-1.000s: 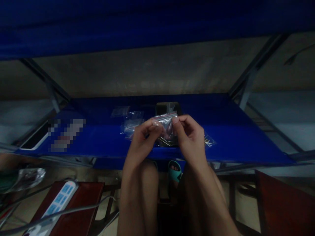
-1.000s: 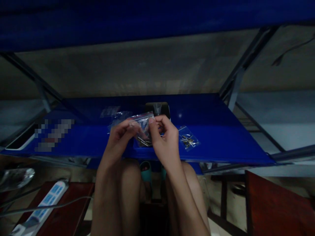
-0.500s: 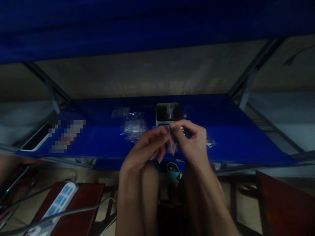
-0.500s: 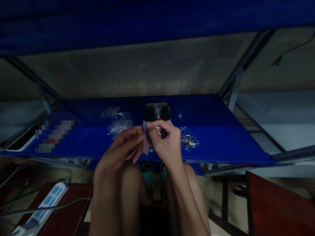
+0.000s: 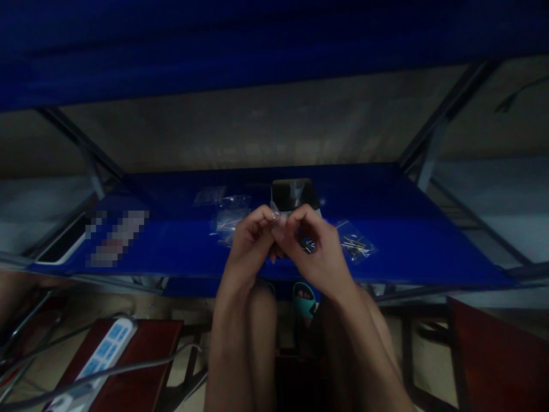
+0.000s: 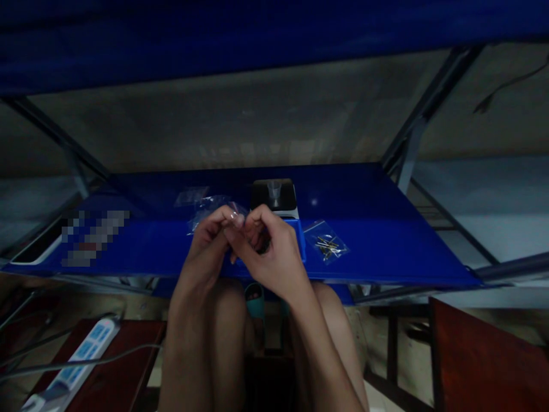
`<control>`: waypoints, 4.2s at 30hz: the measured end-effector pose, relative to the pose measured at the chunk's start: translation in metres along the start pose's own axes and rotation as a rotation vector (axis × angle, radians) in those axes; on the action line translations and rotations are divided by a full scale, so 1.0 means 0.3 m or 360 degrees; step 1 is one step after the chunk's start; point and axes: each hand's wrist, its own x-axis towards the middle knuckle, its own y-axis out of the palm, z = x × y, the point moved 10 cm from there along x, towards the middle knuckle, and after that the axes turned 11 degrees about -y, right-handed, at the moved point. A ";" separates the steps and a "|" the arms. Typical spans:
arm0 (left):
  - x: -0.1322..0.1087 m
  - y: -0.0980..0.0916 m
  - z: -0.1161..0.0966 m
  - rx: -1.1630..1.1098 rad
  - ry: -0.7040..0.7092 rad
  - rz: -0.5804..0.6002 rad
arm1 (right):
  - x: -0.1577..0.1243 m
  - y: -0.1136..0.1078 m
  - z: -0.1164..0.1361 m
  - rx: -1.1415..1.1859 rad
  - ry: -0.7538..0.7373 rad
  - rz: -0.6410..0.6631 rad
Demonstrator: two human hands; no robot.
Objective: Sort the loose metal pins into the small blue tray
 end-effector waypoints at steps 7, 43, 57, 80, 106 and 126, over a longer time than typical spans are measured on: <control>-0.010 0.022 0.008 0.0080 -0.0174 0.0100 | 0.001 0.014 -0.007 0.0085 0.0032 0.0149; -0.013 -0.042 -0.019 -0.0056 -0.0020 -0.0158 | -0.003 0.045 -0.056 0.0407 0.0221 0.0009; -0.027 0.044 -0.095 0.0910 0.0365 -0.0264 | -0.010 -0.080 -0.153 0.0044 0.0249 -0.0382; 0.011 -0.127 0.014 0.0299 -0.0097 -0.0496 | -0.013 -0.113 -0.148 0.0188 0.0317 -0.0443; 0.002 -0.207 -0.018 0.1003 0.0172 -0.0918 | -0.020 -0.145 -0.123 -0.1125 0.0237 -0.0049; -0.029 -0.111 -0.104 0.1183 0.0501 -0.0840 | -0.036 -0.075 -0.164 -0.1495 0.0253 0.0445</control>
